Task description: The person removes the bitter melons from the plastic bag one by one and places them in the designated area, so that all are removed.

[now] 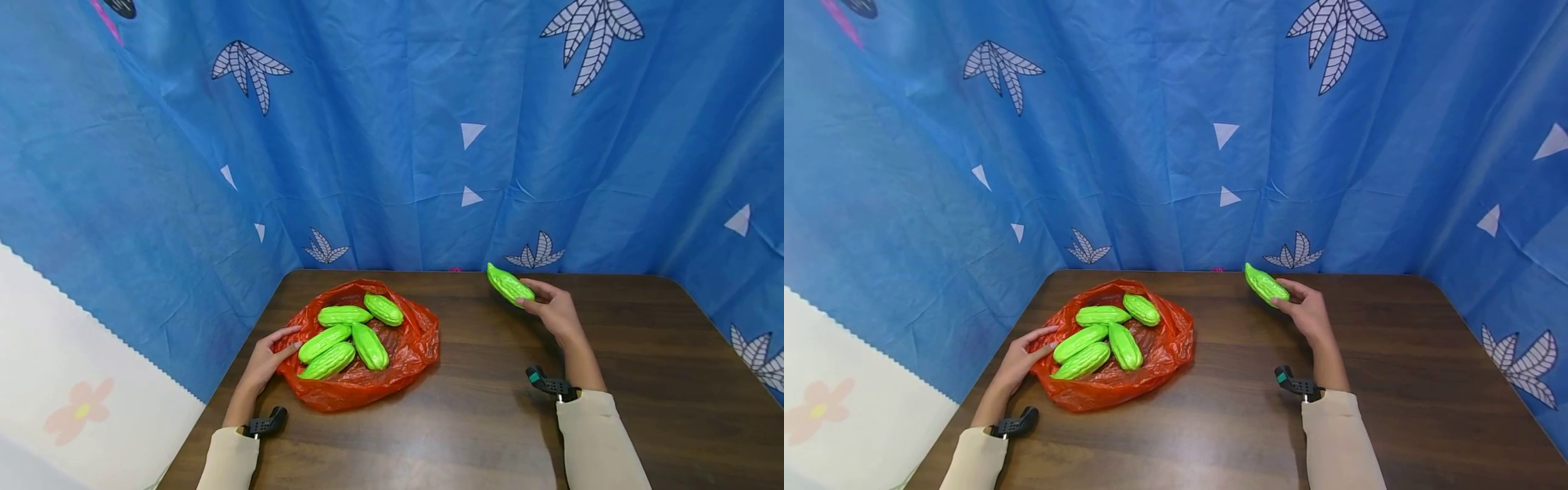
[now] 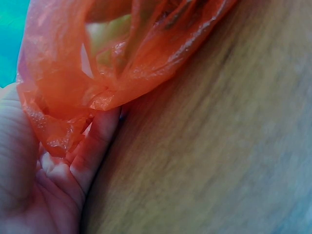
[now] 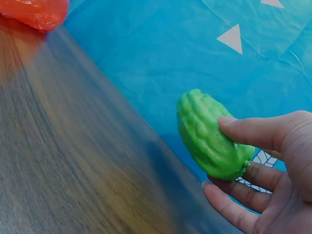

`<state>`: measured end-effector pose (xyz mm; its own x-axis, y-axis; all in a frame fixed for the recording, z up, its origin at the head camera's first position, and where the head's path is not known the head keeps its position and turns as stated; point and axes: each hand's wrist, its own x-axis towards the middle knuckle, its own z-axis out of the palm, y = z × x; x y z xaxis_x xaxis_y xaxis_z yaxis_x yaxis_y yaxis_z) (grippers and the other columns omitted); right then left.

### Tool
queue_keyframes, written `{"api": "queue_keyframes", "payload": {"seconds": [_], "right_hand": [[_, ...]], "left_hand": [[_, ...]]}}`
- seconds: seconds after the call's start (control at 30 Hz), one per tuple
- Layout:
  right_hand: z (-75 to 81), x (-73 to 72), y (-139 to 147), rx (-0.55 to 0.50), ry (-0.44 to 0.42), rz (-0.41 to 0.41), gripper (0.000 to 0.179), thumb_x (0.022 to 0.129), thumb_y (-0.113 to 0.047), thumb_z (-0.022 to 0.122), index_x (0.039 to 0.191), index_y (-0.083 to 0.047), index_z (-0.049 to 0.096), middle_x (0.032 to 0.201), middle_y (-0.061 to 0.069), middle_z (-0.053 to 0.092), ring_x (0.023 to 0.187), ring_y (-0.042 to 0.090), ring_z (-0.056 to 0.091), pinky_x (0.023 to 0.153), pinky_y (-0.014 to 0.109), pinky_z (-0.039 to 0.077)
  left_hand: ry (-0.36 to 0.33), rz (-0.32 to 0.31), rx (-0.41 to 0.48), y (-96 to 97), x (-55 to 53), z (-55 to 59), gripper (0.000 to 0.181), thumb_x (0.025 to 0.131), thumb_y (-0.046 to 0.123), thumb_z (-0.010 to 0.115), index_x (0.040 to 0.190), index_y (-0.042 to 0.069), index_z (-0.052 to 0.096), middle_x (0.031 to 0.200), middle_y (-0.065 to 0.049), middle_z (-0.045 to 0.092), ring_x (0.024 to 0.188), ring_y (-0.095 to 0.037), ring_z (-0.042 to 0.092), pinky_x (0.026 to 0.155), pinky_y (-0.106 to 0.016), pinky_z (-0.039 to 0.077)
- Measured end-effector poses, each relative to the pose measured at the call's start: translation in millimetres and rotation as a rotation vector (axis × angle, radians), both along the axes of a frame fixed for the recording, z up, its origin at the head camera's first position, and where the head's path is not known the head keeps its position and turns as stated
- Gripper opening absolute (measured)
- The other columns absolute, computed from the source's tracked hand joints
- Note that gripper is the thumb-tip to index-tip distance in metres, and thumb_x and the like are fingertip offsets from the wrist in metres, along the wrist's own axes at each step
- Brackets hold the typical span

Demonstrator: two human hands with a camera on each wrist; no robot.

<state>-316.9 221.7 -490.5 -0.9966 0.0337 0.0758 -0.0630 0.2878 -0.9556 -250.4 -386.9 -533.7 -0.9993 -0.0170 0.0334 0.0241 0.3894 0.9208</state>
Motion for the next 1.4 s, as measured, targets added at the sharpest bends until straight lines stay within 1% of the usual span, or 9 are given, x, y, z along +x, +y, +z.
{"api": "queue_keyframes", "payload": {"seconds": [0.2, 0.3, 0.43, 0.5, 0.57, 0.77, 0.87, 1.17, 1.4], "right_hand": [[-4.3, -1.0, 4.0, 0.004, 0.005, -0.014, 0.057, 0.095, -0.019, 0.073, 0.146, -0.001, 0.053, 0.144, 0.024, 0.053, 0.101, 0.007, 0.057, 0.077, 0.015, 0.053], [-6.9, -0.9, 6.2, 0.019, 0.001, -0.025, 0.056, 0.096, -0.019, 0.072, 0.146, -0.001, 0.053, 0.144, 0.024, 0.053, 0.108, 0.016, 0.056, 0.076, 0.014, 0.052], [-9.1, 0.2, 8.3, 0.043, -0.030, -0.029, 0.057, 0.097, -0.020, 0.072, 0.147, -0.002, 0.052, 0.148, 0.024, 0.049, 0.123, 0.032, 0.050, 0.075, 0.010, 0.048], [-10.3, 1.0, 8.9, 0.047, -0.045, -0.029, 0.058, 0.097, -0.021, 0.071, 0.148, -0.002, 0.051, 0.151, 0.025, 0.047, 0.128, 0.036, 0.047, 0.075, 0.009, 0.047], [-11.2, 2.0, 9.1, 0.040, -0.049, -0.024, 0.058, 0.097, -0.020, 0.071, 0.148, -0.001, 0.050, 0.152, 0.025, 0.045, 0.131, 0.039, 0.045, 0.075, 0.009, 0.047], [-14.9, 2.6, 12.7, 0.046, -0.029, -0.036, 0.057, 0.097, -0.018, 0.071, 0.148, 0.000, 0.051, 0.150, 0.027, 0.046, 0.131, 0.039, 0.046, 0.074, 0.009, 0.047], [-17.0, 1.5, 15.1, 0.044, -0.025, -0.042, 0.057, 0.097, -0.018, 0.070, 0.148, -0.001, 0.051, 0.150, 0.027, 0.046, 0.131, 0.040, 0.046, 0.074, 0.009, 0.047], [-18.9, -0.1, 14.3, 0.017, -0.033, -0.042, 0.056, 0.098, -0.016, 0.070, 0.148, 0.000, 0.050, 0.149, 0.026, 0.047, 0.125, 0.034, 0.050, 0.076, 0.012, 0.052], [-18.1, 0.7, 14.9, 0.021, -0.034, -0.036, 0.057, 0.098, -0.017, 0.070, 0.147, 0.001, 0.050, 0.150, 0.027, 0.046, 0.127, 0.036, 0.049, 0.077, 0.015, 0.054]], "left_hand": [[0.003, 0.003, 0.000, 0.0, 0.2, 0.5, 0.053, 0.096, 0.028, 0.072, 0.143, 0.007, 0.058, 0.152, -0.021, 0.046, 0.139, -0.039, 0.042, 0.089, -0.015, 0.047], [0.002, 0.005, 0.010, 0.0, 0.4, 0.1, 0.053, 0.096, 0.028, 0.072, 0.143, 0.007, 0.058, 0.152, -0.021, 0.046, 0.138, -0.038, 0.043, 0.090, -0.014, 0.045], [-0.011, 0.009, 0.021, 1.1, 1.4, 0.5, 0.052, 0.097, 0.026, 0.072, 0.143, 0.006, 0.058, 0.152, -0.021, 0.045, 0.139, -0.038, 0.042, 0.089, -0.013, 0.045], [-0.021, 0.011, 0.024, 2.6, 2.8, 2.8, 0.051, 0.097, 0.023, 0.071, 0.144, 0.006, 0.057, 0.153, -0.022, 0.044, 0.139, -0.039, 0.041, 0.088, -0.013, 0.045], [-0.028, 0.008, 0.022, 6.0, 5.9, 8.8, 0.050, 0.098, 0.020, 0.070, 0.144, 0.004, 0.056, 0.153, -0.024, 0.043, 0.139, -0.041, 0.041, 0.088, -0.013, 0.046], [-0.040, -0.001, 0.033, 16.7, 17.3, 31.3, 0.048, 0.098, 0.015, 0.069, 0.141, 0.000, 0.057, 0.150, -0.026, 0.045, 0.137, -0.043, 0.042, 0.087, -0.015, 0.048], [-0.031, -0.005, 0.028, 17.1, 17.3, 32.8, 0.048, 0.097, 0.015, 0.070, 0.141, 0.000, 0.058, 0.150, -0.027, 0.045, 0.138, -0.043, 0.041, 0.087, -0.014, 0.047], [-0.031, -0.001, 0.031, 15.1, 15.6, 29.2, 0.049, 0.097, 0.015, 0.070, 0.142, 0.001, 0.057, 0.151, -0.026, 0.044, 0.138, -0.042, 0.042, 0.087, -0.015, 0.047], [-0.043, 0.001, 0.015, 15.3, 14.9, 30.5, 0.050, 0.098, 0.017, 0.069, 0.143, 0.001, 0.056, 0.152, -0.026, 0.043, 0.139, -0.043, 0.041, 0.089, -0.016, 0.047]]}}
